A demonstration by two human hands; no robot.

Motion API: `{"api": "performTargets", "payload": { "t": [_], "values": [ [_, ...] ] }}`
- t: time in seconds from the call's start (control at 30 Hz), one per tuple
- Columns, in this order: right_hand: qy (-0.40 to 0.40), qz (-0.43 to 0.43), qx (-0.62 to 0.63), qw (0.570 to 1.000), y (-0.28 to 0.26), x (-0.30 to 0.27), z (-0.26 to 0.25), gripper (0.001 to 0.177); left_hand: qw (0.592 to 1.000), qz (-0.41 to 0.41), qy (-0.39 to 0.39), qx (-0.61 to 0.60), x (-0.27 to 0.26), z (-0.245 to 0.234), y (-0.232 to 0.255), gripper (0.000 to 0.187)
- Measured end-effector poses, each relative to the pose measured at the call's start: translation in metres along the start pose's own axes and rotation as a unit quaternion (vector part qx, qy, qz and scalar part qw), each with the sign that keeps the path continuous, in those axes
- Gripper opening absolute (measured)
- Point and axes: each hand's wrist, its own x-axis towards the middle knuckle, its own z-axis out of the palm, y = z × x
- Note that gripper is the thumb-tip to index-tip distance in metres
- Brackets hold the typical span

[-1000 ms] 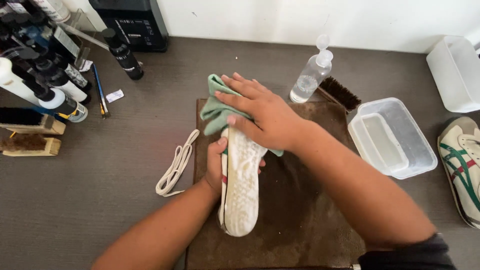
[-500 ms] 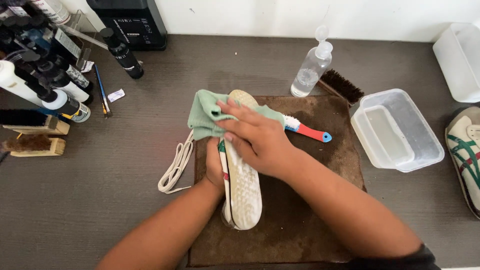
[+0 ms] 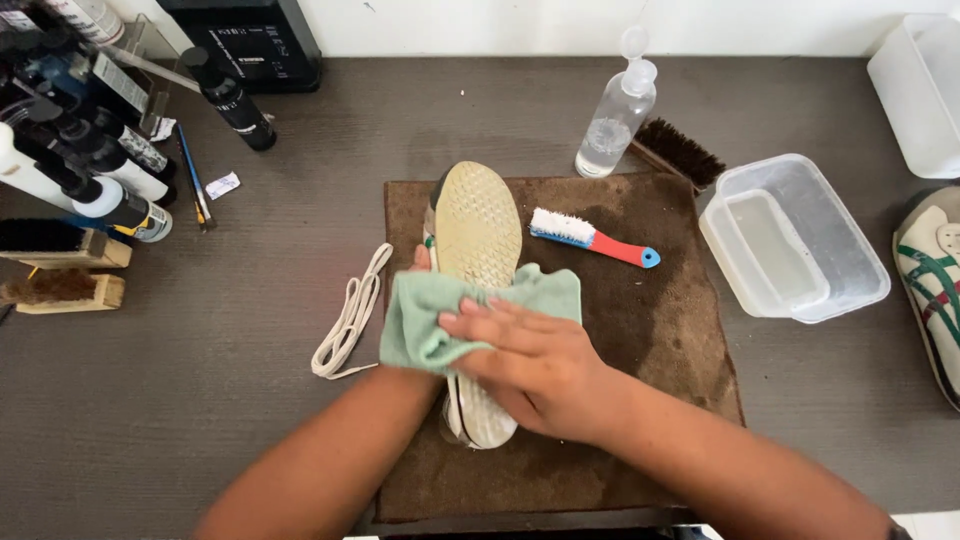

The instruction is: The person cleans the sole of a sneaker using a green cloth and a blue brush. They wipe the sole, scrub it with the brush, and repeat the process to remove dirt and residue.

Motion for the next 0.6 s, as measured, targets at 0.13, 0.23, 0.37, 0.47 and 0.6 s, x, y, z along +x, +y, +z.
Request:
{"api": "performTargets", "payload": {
  "t": [0.13, 0.23, 0.37, 0.47, 0.6],
  "values": [
    [-0.088, -0.043, -0.020, 0.995, -0.005, -0.020, -0.011, 0.024, 0.995, 0.075, 0.039, 0.060, 0.008, -0.002, 0.023, 0.076],
    [-0.082, -0.050, -0.015, 0.995, -0.010, -0.028, -0.015, 0.024, 0.771, -0.600, -0.128, -0.170, 0.044, -0.019, 0.050, 0.094],
    [-0.079, -0.055, 0.028, 0.995, -0.016, -0.035, -0.018, 0.022, 0.777, -0.536, -0.278, -0.176, 0.052, -0.028, 0.017, 0.106],
    [-0.086, -0.056, 0.048, 0.994, -0.021, -0.042, -0.022, 0.022, 0.782, -0.509, -0.302, -0.194, 0.054, -0.031, 0.004, 0.106],
    [-0.091, -0.066, 0.050, 0.992, -0.026, -0.054, -0.024, 0.023, 0.800, -0.457, -0.299, -0.247, 0.051, -0.028, 0.012, 0.098]
  ]
}}
